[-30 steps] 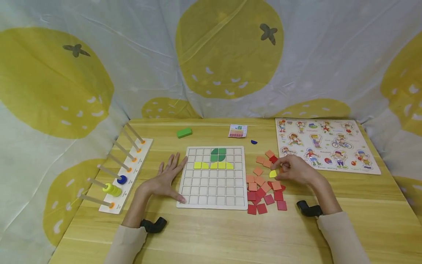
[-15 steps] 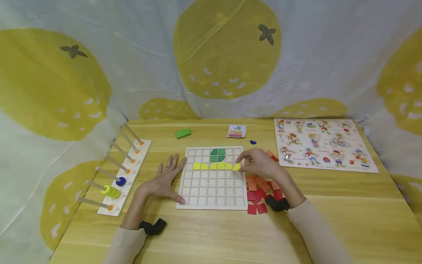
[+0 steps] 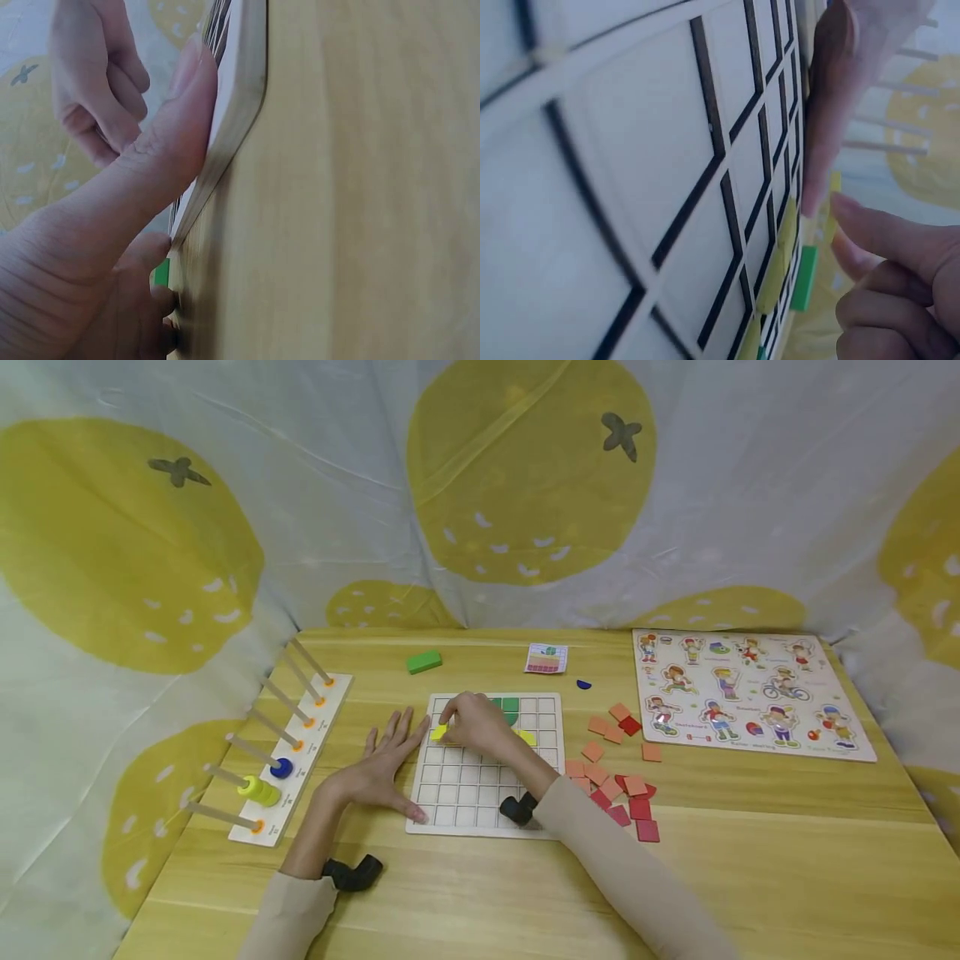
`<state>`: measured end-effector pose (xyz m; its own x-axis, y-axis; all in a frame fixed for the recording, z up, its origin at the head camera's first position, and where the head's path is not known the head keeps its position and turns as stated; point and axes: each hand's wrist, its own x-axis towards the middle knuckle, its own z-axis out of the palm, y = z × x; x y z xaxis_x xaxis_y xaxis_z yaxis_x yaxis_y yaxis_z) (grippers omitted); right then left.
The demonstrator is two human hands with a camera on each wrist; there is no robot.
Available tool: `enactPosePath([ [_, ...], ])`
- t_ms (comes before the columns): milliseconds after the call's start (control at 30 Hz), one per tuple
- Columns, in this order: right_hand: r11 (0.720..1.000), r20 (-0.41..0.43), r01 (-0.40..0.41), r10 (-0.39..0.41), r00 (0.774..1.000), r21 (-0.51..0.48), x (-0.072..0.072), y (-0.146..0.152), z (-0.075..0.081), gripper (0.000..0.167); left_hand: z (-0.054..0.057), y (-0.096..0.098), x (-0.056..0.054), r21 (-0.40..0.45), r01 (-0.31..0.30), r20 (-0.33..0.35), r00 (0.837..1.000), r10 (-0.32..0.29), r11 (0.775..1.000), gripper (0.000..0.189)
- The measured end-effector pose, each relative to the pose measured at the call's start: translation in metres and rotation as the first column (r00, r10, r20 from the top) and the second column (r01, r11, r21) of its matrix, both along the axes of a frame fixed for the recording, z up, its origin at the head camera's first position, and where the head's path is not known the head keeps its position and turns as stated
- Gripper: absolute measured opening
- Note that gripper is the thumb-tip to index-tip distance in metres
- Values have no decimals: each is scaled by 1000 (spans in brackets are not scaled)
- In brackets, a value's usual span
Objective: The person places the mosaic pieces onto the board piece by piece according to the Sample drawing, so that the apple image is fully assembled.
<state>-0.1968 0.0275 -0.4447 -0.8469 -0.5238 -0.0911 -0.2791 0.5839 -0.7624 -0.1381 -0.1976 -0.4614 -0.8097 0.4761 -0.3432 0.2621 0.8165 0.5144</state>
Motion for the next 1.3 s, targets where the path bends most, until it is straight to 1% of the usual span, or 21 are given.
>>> enactPosePath([
  [200,997,-23,40,-39,999,60,-1,-10,-3,23,1,1,0,11,4,-7,1000,-4,1000,147],
  [300,996,-18,52,-50,999,74,0,-11,-4,22,2,1,0,11,6,-10,1000,-6,1000,147],
  [500,996,4,61,-61,998,69,-1,-10,-6,17,2,2,0,7,7,-11,1000,-7,1000,146],
  [733,994,-34,79,-77,996,78,0,-12,-7,15,3,2,-1,11,8,-8,1000,-8,1000,146],
  [800,994,-24,76,-75,997,75,1,-11,-7,16,3,2,-1,10,8,-6,1000,-7,1000,146],
  [867,995,7,72,-73,997,62,1,-6,-4,19,3,2,-1,6,7,-4,1000,-7,1000,147],
  [967,996,43,77,-79,996,41,-2,11,0,23,2,2,-1,-1,1,0,1000,-1,1000,148],
  [1033,994,59,110,-111,992,21,-4,30,4,25,2,2,-1,-5,-2,0,1000,2,1000,149],
  [1100,988,46,155,-155,987,5,-8,54,7,25,1,2,-1,-6,-4,-1,1000,4,1000,149],
  [1200,970,58,243,-241,969,-23,-14,96,8,24,0,1,-1,-9,-2,-5,1000,2,1000,150],
  [1300,946,80,323,-320,944,-20,-20,135,8,26,0,0,0,-18,-2,-4,1000,1,1000,150],
])
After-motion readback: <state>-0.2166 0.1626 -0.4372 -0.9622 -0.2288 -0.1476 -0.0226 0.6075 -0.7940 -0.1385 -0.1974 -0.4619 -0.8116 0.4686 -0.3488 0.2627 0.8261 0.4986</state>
